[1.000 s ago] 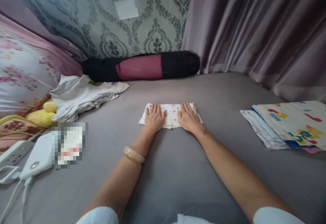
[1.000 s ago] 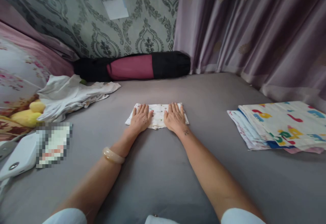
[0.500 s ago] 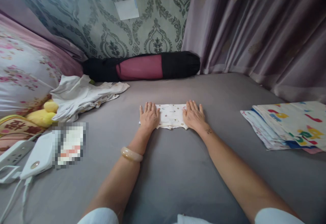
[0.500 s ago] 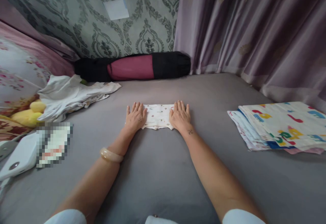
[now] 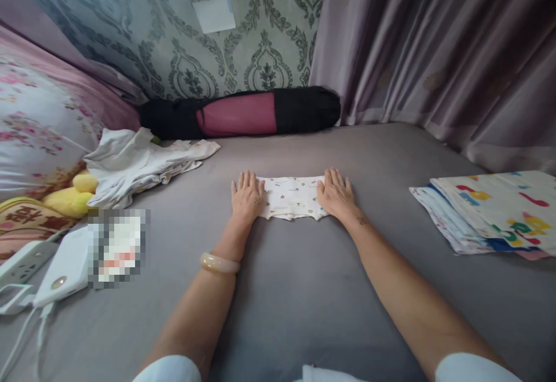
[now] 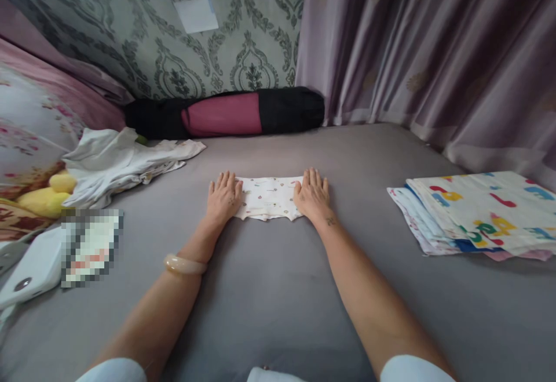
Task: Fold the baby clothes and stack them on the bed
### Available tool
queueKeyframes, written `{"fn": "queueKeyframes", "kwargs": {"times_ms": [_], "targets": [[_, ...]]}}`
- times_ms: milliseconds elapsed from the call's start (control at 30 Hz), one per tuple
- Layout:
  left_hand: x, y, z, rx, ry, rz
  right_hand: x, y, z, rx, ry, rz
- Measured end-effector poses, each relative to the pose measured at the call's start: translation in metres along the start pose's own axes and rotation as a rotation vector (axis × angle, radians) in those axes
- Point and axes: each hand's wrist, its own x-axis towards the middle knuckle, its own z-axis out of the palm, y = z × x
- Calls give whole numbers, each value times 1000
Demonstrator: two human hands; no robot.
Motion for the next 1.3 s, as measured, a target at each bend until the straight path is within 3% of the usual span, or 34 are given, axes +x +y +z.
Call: {"fn": "queueKeyframes", "kwargs": {"times_ms": [233,467,633,867,1100,1300], "targets": [[2,-6,3,-46,-131,-26,1,5,6,24,-45,22],[1,-6,2,-29,-82,-11,1,4,5,15,-18,11],[-3,4,1,17,95,112,-2,-5,1,-10,81,-79],[-4,11,9,27,-79,148,-3,-11,5,-22,-47,-79],[-4,9,8,28,-71,144,-4,-10,5,-21,-41,-78],[-7,18,1,-9,53,189,-10,-20,0,-7,105,-165]]}}
